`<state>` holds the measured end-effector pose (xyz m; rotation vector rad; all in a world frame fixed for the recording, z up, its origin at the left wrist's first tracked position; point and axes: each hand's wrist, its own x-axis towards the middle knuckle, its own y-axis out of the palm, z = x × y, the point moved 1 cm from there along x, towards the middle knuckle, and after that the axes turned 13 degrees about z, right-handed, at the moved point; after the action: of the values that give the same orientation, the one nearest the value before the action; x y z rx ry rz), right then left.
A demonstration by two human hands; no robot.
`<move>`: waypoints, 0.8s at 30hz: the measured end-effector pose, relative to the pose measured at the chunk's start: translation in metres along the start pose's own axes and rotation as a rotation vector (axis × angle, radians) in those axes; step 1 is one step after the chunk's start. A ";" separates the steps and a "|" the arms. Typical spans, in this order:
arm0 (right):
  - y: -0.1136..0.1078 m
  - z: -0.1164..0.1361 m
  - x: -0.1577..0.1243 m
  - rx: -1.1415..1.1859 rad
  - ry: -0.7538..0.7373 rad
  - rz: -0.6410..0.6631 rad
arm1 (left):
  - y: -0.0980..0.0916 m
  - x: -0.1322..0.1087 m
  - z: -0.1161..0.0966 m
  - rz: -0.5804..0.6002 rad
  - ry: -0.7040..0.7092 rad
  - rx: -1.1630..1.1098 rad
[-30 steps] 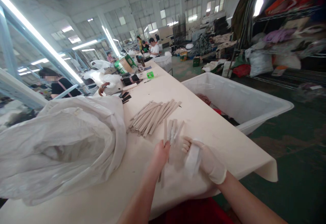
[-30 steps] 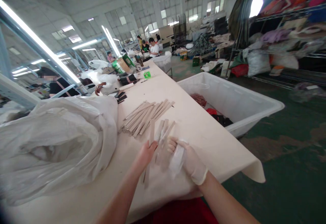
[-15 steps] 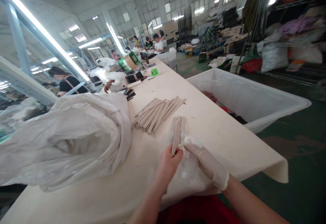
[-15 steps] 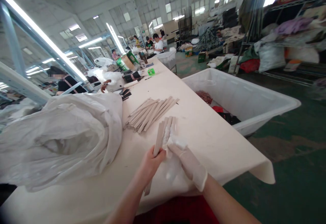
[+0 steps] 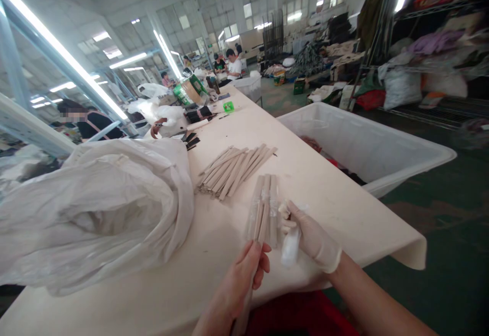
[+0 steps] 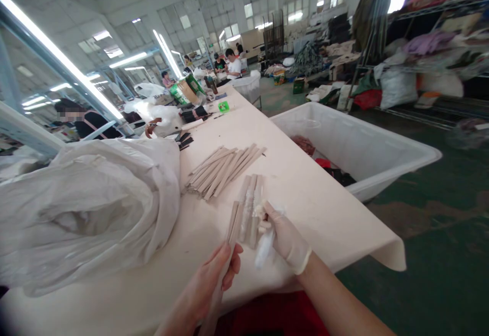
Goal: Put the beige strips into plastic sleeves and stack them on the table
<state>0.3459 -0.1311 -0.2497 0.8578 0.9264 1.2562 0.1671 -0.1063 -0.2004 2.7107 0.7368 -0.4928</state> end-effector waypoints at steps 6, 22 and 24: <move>0.006 -0.002 0.002 -0.165 -0.075 -0.059 | 0.007 -0.002 -0.002 -0.029 -0.004 0.121; 0.017 -0.007 -0.012 -0.585 -0.128 -0.162 | -0.005 0.012 0.007 -0.020 -0.102 0.113; 0.015 -0.007 -0.011 -0.611 -0.126 -0.162 | -0.004 0.013 0.008 -0.019 -0.104 0.136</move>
<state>0.3330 -0.1400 -0.2373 0.3634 0.4542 1.2290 0.1733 -0.1005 -0.2137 2.7793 0.7257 -0.7068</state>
